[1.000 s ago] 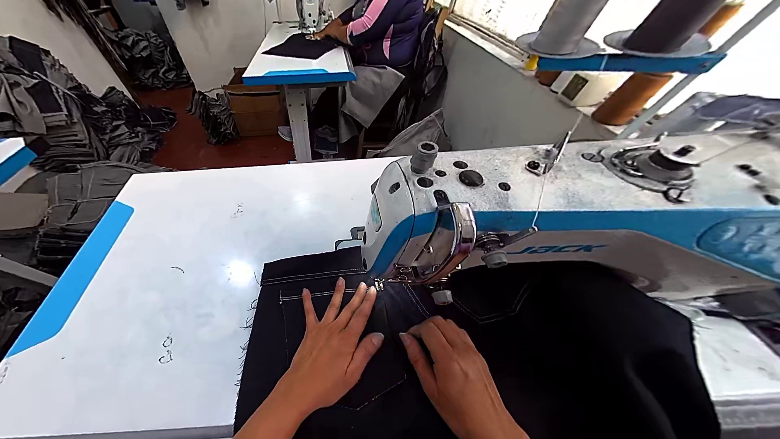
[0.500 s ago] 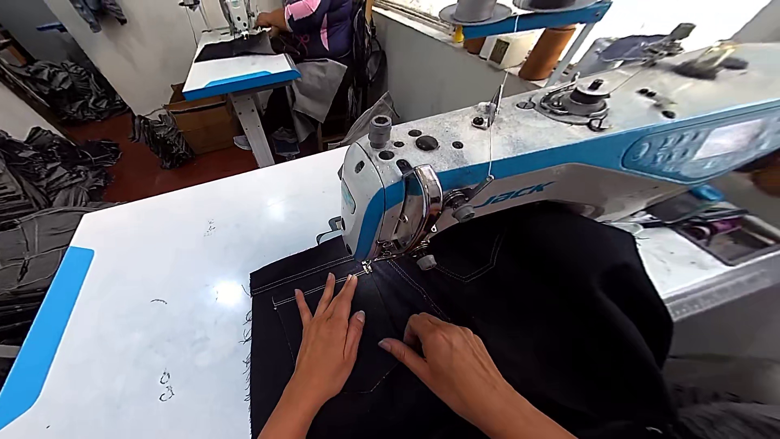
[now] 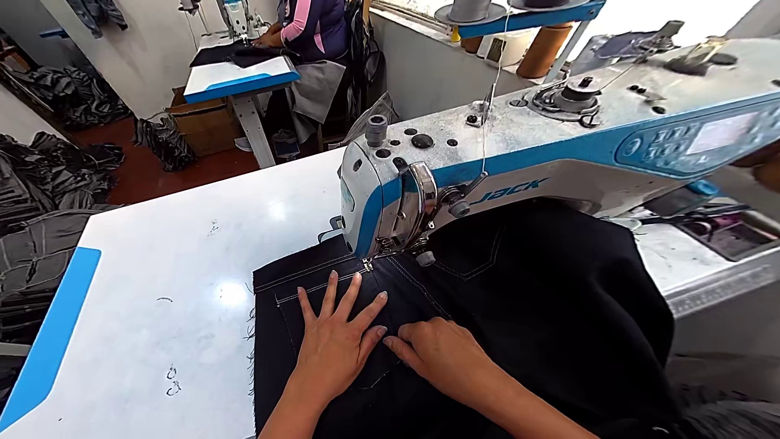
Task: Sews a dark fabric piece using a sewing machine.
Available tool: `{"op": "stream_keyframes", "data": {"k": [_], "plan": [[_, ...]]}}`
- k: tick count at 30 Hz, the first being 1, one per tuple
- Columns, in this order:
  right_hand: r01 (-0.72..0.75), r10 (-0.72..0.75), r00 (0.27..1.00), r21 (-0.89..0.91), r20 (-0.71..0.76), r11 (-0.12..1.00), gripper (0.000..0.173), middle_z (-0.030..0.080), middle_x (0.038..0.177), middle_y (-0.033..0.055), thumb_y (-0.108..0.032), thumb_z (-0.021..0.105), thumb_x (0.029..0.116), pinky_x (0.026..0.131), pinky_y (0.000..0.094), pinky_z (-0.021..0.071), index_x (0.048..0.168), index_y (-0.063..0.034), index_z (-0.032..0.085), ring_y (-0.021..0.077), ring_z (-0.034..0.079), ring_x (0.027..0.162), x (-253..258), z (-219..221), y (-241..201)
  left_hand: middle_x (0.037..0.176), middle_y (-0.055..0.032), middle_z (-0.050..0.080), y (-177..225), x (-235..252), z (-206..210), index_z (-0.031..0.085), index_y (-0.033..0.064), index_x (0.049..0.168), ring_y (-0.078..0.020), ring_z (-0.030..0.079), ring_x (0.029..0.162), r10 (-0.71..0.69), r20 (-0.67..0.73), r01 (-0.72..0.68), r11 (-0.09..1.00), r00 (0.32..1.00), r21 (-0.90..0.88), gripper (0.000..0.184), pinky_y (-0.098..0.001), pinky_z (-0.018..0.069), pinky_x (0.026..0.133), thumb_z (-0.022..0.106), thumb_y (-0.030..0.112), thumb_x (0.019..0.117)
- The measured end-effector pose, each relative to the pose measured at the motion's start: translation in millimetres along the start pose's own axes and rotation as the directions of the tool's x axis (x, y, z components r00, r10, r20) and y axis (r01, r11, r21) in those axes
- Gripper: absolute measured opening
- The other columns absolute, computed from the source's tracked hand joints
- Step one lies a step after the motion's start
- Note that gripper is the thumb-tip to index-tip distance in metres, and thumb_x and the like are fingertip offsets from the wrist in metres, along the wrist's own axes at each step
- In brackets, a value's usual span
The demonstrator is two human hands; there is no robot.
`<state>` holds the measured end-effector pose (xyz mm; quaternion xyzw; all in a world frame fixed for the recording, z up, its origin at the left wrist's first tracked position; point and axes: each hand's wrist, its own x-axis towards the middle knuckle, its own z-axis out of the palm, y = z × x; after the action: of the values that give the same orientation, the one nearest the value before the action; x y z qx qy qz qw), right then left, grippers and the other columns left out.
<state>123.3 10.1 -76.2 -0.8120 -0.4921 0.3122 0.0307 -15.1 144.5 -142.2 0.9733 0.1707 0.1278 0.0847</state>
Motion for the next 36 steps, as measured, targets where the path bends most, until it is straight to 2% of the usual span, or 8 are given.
{"op": "stream_keyframes", "data": {"k": [3, 5, 7, 10, 19, 24, 28, 36], "plan": [[0.061, -0.113, 0.953, -0.186, -0.282, 0.981, 0.059, 0.066, 0.073, 0.0203, -0.051, 0.05, 0.1041, 0.062, 0.0534, 0.0511, 0.081, 0.0008, 0.066, 0.0397, 0.071, 0.077, -2, 16, 7, 0.166, 0.0018, 0.034, 2, -2, -2, 0.048, 0.0434, 0.152, -0.0379, 0.018, 0.157, -0.016, 0.015, 0.016, 1.0, 1.0, 0.024, 0.051, -0.0835, 0.0066, 0.11, 0.028, 0.056, 0.107], [0.193, -0.382, 0.661, -0.346, -0.646, 0.918, 0.049, 0.064, 0.071, 0.0119, -0.053, 0.066, 0.0893, 0.049, 0.0438, 0.0521, 0.077, -0.0056, 0.067, 0.0312, 0.069, 0.065, 12, 38, 25, 0.161, 0.0037, 0.043, 3, -4, 0, 0.054, 0.0322, 0.149, -0.0343, 0.027, 0.154, -0.036, -0.052, 0.036, 0.999, 0.998, 0.009, 0.05, -0.0831, 0.0107, 0.11, 0.032, 0.05, 0.108], [0.316, -0.519, 0.522, -0.412, -0.676, 0.855, 0.044, 0.071, 0.114, 0.0123, -0.05, 0.063, 0.0925, 0.083, 0.0459, 0.0592, 0.108, -0.0097, 0.073, 0.0317, 0.07, 0.106, 25, 43, 34, 0.152, 0.0037, 0.055, 2, -7, 2, 0.063, 0.0213, 0.141, -0.0308, 0.039, 0.149, -0.057, -0.142, 0.057, 0.998, 0.988, -0.004, 0.046, -0.0829, 0.0172, 0.109, 0.038, 0.041, 0.108], [0.469, -0.619, 0.488, -0.413, -0.615, 0.781, 0.047, 0.065, 0.139, 0.0084, -0.049, 0.048, 0.1032, 0.111, 0.047, 0.0483, 0.124, -0.0122, 0.07, 0.0274, 0.058, 0.135, 38, 48, 47, 0.155, 0.0046, 0.052, -4, -13, -2, 0.06, 0.0215, 0.145, -0.0272, 0.039, 0.15, -0.114, -0.132, 0.118, 0.993, 0.985, 0.022, 0.05, -0.0801, 0.0184, 0.111, 0.036, 0.047, 0.1078], [0.54, -0.699, 0.501, -0.446, -0.511, 0.713, 0.029, 0.072, 0.127, 0.0161, -0.023, 0.054, 0.1071, 0.109, 0.037, 0.0495, 0.114, -0.0002, 0.071, 0.0284, 0.066, 0.124, 10, 51, 54, 0.166, -0.006, 0.034, -18, -41, -14, 0.043, 0.0203, 0.158, -0.0409, 0.025, 0.154, -0.322, -0.068, 0.329, 0.929, 0.944, 0.167, 0.081, -0.0784, 0.0174, 0.113, 0.023, 0.073, 0.0995], [0.547, -0.73, 0.526, -0.483, -0.436, 0.683, 0.027, 0.071, 0.128, 0.0145, -0.02, 0.054, 0.107, 0.109, 0.035, 0.0478, 0.117, -0.0012, 0.071, 0.0266, 0.066, 0.125, -14, 55, 59, 0.157, -0.0049, 0.049, 0, -42, -18, 0.055, 0.0247, 0.147, -0.0403, 0.039, 0.147, 0.033, -0.126, -0.012, 0.986, 0.991, 0.167, 0.047, -0.082, 0.0267, 0.105, 0.052, 0.021, 0.1002], [0.65, -0.744, 0.481, -0.382, -0.464, 0.657, 0.025, 0.067, 0.136, 0.0098, -0.025, 0.052, 0.1074, 0.115, 0.0428, 0.0428, 0.114, -0.0105, 0.071, 0.0286, 0.055, 0.137, -1, 46, 69, 0.124, -0.01, 0.071, 29, -36, -20, 0.067, 0.0049, 0.128, -0.0248, 0.066, 0.121, 0.315, -0.066, -0.304, 0.942, 0.947, 0.14, 0.033, -0.0397, 0.05, 0.106, 0.051, 0.01, 0.1001], [0.716, -0.809, 0.407, -0.402, -0.423, 0.57, 0.027, 0.073, 0.117, 0.0005, -0.022, 0.048, 0.104, 0.117, 0.0437, 0.0417, 0.116, -0.0132, 0.07, 0.0202, 0.063, 0.126, 35, 18, 75, 0.103, -0.014, 0.075, 90, -31, -18, 0.073, -0.0029, 0.112, -0.0258, 0.075, 0.093, 0.106, -0.028, -0.078, 0.864, 0.994, 0.498, 0.028, -0.0347, 0.0606, 0.077, 0.05, -0.001, 0.0954]]}}
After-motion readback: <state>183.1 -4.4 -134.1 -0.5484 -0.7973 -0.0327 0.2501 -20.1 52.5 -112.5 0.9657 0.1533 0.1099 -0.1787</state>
